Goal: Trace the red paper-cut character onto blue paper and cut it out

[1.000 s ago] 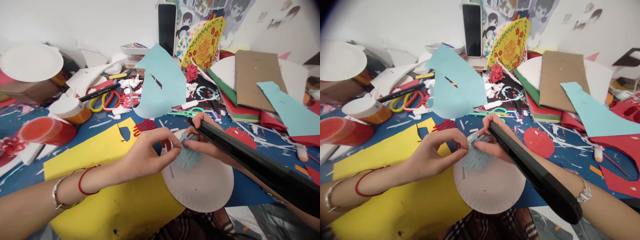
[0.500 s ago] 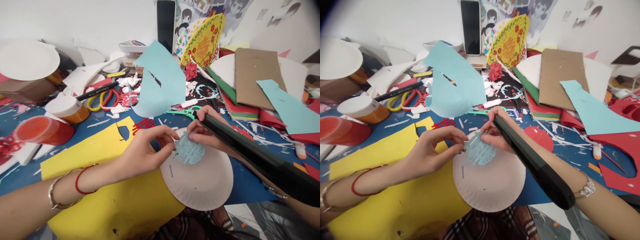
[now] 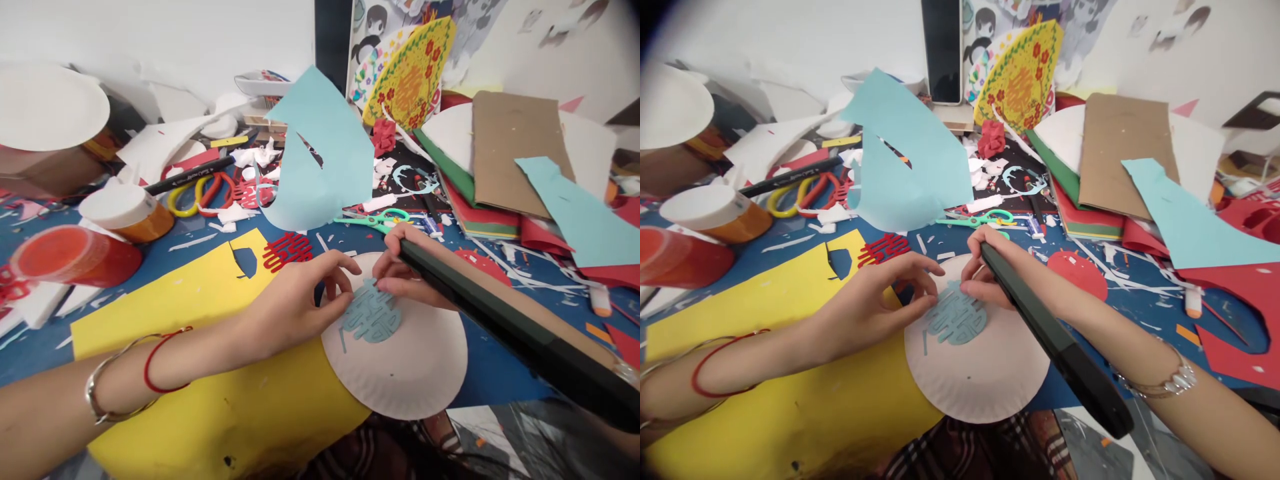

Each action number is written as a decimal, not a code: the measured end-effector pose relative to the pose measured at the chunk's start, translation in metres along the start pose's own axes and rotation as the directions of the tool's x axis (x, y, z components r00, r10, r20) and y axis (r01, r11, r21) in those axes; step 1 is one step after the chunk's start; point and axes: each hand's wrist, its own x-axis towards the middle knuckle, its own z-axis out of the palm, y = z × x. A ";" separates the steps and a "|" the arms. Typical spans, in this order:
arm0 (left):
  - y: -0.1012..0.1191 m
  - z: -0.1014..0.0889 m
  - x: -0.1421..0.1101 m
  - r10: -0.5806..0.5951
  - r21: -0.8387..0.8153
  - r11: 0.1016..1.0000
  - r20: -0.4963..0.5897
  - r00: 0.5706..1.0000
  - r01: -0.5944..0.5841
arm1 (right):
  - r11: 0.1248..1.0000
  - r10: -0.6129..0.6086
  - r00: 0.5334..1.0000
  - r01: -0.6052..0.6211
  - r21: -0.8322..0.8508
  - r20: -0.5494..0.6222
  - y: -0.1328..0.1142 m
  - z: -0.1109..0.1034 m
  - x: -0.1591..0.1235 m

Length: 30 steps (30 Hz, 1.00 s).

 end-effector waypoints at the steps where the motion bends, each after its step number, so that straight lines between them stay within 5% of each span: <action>1: 0.000 0.000 0.000 0.013 0.015 1.000 -0.003 1.000 -0.013 | 1.000 -0.010 1.000 0.010 -0.019 -0.003 0.000 0.000 0.000; 10: -0.004 0.000 -0.001 0.226 0.224 0.951 -0.041 0.973 -0.212 | 0.980 0.022 0.998 -0.032 -0.196 -0.054 -0.005 -0.003 -0.006; 15: -0.005 0.002 -0.003 0.417 0.445 0.774 0.178 0.891 -0.451 | 0.968 0.081 0.992 -0.100 -0.229 -0.092 -0.011 -0.004 -0.009; 21: -0.004 -0.001 -0.004 0.465 0.446 0.723 0.250 0.849 -0.528 | 0.975 -0.150 0.924 0.079 -0.208 -0.352 0.001 -0.015 -0.001; 26: -0.007 -0.003 -0.002 0.502 0.422 0.706 0.269 0.822 -0.569 | 0.962 -0.239 0.944 0.198 -0.188 -0.226 -0.004 -0.024 0.001; 30: -0.005 -0.003 -0.005 0.468 0.473 0.694 0.278 0.839 -0.543 | 0.955 -0.217 0.975 0.200 -0.221 -0.052 -0.005 -0.022 0.006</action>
